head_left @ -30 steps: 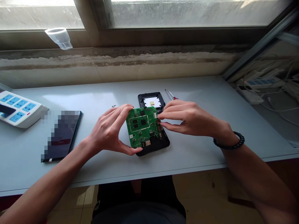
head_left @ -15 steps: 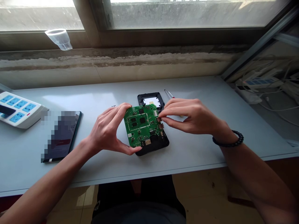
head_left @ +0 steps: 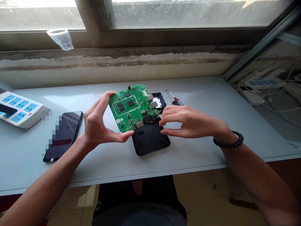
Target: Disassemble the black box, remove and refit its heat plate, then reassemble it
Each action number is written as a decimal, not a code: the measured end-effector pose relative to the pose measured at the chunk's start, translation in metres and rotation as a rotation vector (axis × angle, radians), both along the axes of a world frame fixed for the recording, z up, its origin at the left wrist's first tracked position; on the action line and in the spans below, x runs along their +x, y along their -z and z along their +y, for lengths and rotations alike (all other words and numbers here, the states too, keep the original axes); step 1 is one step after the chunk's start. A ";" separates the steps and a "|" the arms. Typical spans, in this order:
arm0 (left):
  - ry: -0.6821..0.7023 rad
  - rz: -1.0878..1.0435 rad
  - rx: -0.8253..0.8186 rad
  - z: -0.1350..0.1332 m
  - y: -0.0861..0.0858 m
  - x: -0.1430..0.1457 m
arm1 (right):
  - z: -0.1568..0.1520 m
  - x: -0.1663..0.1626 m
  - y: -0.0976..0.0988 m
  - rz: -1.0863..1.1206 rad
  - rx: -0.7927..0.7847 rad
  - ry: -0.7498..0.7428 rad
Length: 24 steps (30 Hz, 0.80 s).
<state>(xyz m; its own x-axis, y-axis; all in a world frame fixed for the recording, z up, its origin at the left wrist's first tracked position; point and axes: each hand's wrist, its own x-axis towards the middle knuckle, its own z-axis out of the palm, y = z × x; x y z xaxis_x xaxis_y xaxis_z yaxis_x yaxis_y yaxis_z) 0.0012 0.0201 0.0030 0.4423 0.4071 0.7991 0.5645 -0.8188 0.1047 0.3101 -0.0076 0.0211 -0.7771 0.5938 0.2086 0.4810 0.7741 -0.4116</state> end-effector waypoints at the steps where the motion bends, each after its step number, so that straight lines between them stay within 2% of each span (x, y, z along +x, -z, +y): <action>1: -0.012 -0.010 -0.011 0.001 0.000 -0.001 | 0.000 0.000 0.000 0.001 -0.008 0.012; 8: -0.089 -0.047 -0.123 0.006 0.002 -0.006 | -0.004 0.004 0.000 -0.097 -0.097 0.080; 14: -0.067 -0.063 -0.186 0.002 0.001 -0.001 | -0.008 -0.009 0.008 -0.207 -0.165 0.088; 20: -0.054 -0.046 -0.188 -0.003 -0.002 0.002 | -0.010 -0.019 0.012 -0.290 -0.044 0.055; 24: -0.037 -0.067 -0.132 -0.003 -0.001 0.004 | -0.010 -0.024 0.015 -0.258 0.043 0.009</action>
<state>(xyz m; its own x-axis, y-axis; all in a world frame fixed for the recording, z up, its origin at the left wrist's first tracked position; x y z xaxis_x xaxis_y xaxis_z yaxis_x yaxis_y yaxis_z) 0.0049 0.0167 0.0035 0.3725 0.5258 0.7647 0.5819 -0.7742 0.2489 0.2858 -0.0181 0.0064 -0.8026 0.5958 0.0293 0.5728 0.7834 -0.2412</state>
